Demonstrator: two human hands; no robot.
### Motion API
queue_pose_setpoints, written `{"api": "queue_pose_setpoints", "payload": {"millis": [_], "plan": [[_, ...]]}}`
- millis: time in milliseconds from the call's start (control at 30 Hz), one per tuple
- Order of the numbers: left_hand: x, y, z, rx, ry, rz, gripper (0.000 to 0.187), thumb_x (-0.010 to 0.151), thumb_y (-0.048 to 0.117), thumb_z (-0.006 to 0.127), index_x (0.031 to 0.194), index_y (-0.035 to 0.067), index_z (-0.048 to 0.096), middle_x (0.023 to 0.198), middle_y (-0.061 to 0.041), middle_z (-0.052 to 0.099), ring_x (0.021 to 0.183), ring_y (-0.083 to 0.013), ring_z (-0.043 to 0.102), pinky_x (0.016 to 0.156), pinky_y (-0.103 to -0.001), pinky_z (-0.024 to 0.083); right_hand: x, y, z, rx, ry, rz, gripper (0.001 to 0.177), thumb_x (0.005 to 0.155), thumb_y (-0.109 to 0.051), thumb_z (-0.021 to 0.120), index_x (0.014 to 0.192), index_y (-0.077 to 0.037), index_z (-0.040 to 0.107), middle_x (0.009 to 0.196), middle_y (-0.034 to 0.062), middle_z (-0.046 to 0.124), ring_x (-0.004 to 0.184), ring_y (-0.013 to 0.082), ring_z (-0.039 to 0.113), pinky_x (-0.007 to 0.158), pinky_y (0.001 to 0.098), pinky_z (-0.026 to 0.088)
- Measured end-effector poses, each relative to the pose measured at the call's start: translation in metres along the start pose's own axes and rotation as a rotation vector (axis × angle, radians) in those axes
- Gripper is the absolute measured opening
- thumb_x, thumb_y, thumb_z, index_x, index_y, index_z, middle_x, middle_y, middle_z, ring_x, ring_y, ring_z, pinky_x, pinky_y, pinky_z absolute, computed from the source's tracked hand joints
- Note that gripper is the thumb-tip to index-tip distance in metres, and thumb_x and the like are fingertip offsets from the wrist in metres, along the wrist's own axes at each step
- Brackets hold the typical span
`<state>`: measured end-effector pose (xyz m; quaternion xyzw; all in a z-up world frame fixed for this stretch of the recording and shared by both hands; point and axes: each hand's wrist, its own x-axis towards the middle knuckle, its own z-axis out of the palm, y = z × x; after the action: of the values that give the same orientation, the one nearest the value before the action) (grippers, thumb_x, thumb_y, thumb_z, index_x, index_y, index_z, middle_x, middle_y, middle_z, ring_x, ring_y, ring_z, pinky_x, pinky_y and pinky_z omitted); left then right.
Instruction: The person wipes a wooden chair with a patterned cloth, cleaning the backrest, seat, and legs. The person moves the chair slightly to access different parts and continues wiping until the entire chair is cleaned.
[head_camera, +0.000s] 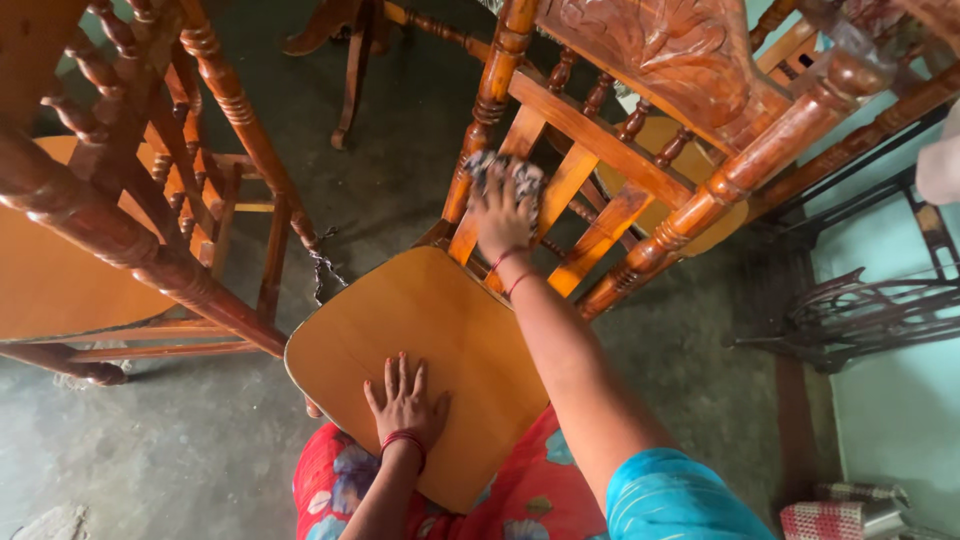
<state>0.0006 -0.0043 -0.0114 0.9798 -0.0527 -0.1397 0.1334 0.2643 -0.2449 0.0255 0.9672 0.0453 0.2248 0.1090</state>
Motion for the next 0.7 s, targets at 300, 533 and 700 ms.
{"api": "queue_pose_setpoints", "payload": {"millis": [300,533,700], "plan": [[0.001,0.0,-0.003,0.047,-0.008,0.003,0.078,0.092,0.066,0.047,0.156,0.025,0.033,0.17,-0.005,0.013,0.157,-0.0238,0.004,0.121,-0.061,-0.002,-0.158,-0.031,0.078,-0.061,-0.051,-0.4,0.025,0.1,-0.023,0.051,0.115,-0.016,0.07,0.145,0.0105,0.056,0.138,0.0275,0.046,0.097,0.0455,0.045],[0.001,-0.002,0.002,0.035,0.022,0.023,0.079,0.091,0.066,0.047,0.157,0.025,0.032,0.169,-0.006,0.013,0.157,-0.0246,0.004,0.121,-0.061,-0.002,-0.106,0.039,0.026,-0.187,-0.139,-0.213,0.041,0.101,-0.022,0.044,0.139,-0.023,0.058,0.157,0.0091,0.046,0.147,0.0292,0.039,0.09,0.0501,0.044],[0.001,-0.003,0.007,0.021,0.052,0.032,0.079,0.091,0.066,0.048,0.156,0.025,0.034,0.17,-0.006,0.015,0.157,-0.0248,0.005,0.121,-0.062,-0.001,-0.051,0.124,-0.067,-0.244,0.025,0.016,0.047,0.105,-0.029,0.044,0.151,-0.028,0.052,0.163,0.0073,0.039,0.15,0.0344,0.031,0.106,0.068,0.029]]}}
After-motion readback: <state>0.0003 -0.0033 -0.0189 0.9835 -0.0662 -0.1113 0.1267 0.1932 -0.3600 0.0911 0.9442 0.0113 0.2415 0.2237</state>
